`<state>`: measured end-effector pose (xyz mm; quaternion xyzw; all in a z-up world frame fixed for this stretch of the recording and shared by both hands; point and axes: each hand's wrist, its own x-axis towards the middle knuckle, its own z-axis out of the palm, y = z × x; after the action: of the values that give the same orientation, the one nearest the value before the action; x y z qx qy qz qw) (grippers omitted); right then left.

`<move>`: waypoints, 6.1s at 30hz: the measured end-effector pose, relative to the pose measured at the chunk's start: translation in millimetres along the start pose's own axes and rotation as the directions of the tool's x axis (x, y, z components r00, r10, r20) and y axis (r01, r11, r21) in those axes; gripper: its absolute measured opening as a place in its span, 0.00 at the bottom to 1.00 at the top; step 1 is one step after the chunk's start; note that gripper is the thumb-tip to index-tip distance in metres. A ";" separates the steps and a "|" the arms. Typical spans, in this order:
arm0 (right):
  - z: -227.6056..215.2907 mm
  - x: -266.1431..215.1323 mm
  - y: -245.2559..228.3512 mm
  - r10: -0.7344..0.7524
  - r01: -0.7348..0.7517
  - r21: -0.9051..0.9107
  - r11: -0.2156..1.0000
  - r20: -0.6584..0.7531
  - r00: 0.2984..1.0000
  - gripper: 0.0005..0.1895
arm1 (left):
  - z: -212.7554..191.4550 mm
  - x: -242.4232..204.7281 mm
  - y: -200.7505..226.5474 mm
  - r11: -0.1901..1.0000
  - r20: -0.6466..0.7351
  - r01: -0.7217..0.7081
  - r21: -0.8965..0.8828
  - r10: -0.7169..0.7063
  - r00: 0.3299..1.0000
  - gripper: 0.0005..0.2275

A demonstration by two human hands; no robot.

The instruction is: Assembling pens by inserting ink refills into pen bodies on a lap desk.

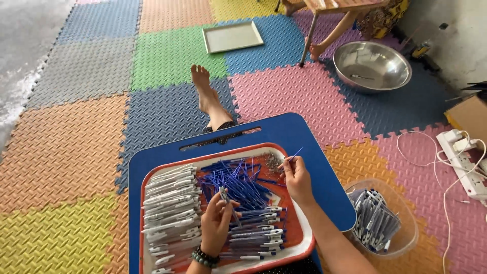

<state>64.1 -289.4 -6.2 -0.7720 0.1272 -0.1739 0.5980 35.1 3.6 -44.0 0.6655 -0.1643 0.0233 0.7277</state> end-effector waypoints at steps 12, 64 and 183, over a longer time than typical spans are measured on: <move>0.3 -2.4 -10.3 -0.009 0.009 -0.021 1.000 -0.021 1.000 0.06 | 9.6 1.3 20.8 0.970 0.015 -0.152 0.188 0.152 0.988 0.19; 101.4 -73.6 -52.5 -0.208 0.096 0.348 0.933 0.302 0.930 0.08 | -11.7 -4.3 -18.2 0.948 -0.114 0.170 -0.270 -0.207 0.972 0.26; 73.8 -43.3 -24.9 0.383 -0.715 0.354 0.602 0.658 0.649 0.09 | -37.4 -4.5 -45.3 0.397 0.322 0.508 -0.764 -0.448 0.834 0.10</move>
<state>55.5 -200.8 -3.7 -0.4802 0.1424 0.2121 0.8391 50.1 35.9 -91.1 0.2628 0.0191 -0.2873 0.9209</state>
